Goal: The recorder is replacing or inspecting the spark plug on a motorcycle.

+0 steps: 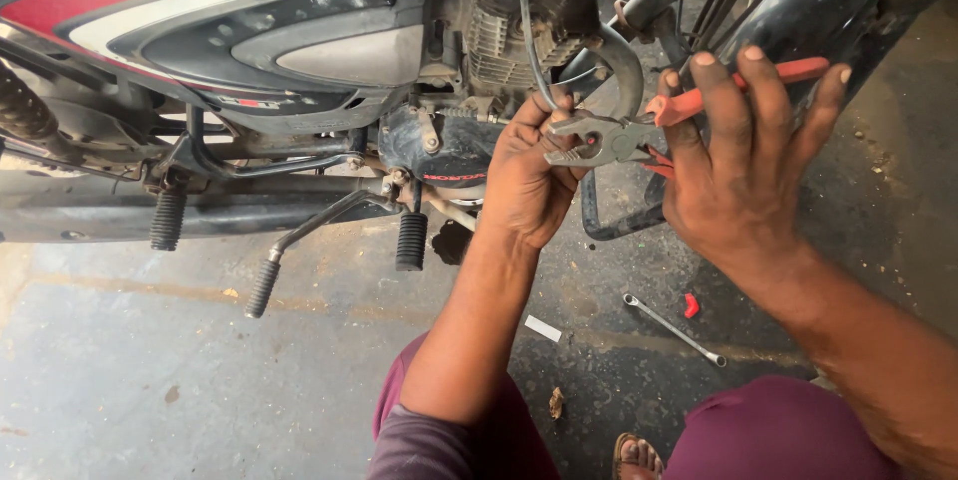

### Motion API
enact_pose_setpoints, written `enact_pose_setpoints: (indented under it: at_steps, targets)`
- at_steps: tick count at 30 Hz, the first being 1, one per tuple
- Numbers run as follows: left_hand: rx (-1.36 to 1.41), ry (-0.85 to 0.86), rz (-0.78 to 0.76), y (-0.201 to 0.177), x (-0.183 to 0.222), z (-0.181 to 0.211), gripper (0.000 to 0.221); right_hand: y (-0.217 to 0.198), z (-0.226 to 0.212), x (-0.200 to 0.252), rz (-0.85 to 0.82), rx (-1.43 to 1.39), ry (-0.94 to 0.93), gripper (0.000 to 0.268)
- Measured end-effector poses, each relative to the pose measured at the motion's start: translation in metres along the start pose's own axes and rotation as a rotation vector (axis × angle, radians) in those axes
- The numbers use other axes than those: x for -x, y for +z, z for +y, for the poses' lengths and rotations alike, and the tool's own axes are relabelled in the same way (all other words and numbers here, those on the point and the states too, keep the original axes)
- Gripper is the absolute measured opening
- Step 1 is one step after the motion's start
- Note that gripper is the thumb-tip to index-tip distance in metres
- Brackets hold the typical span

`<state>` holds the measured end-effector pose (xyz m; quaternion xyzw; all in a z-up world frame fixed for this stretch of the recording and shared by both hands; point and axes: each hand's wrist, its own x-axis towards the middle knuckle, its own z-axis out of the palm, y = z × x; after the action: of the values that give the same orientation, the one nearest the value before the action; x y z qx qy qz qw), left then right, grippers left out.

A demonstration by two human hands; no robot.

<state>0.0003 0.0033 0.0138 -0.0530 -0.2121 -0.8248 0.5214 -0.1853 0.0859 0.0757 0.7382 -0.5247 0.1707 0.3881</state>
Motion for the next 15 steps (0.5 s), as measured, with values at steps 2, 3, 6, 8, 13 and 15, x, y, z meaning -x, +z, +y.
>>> enact_pose_setpoints:
  at_steps: [2,3,6,8,13,15]
  targets:
    - [0.000,0.000,0.010,0.002,0.000,0.000,0.027,0.007,0.002,0.001,0.026,-0.018,0.000,0.030]
    - [-0.004,0.000,0.018,0.002,-0.001,-0.001,0.026,0.013,0.005,0.003,0.057,-0.010,-0.019,0.031]
    - [0.007,-0.012,0.034,0.003,-0.001,-0.004,0.022,0.012,0.004,0.003,0.072,-0.025,-0.036,0.033]
    - [0.018,-0.021,0.041,0.004,-0.002,-0.004,0.019,0.007,0.000,-0.002,0.059,-0.050,-0.035,0.036]
    - [-0.010,-0.005,0.070,0.002,0.000,-0.005,0.022,0.036,0.011,0.014,0.180,-0.041,-0.104,0.027]
    - [-0.031,-0.002,0.074,0.001,0.000,-0.005,0.022,0.024,0.012,0.007,0.149,-0.036,-0.108,0.019]
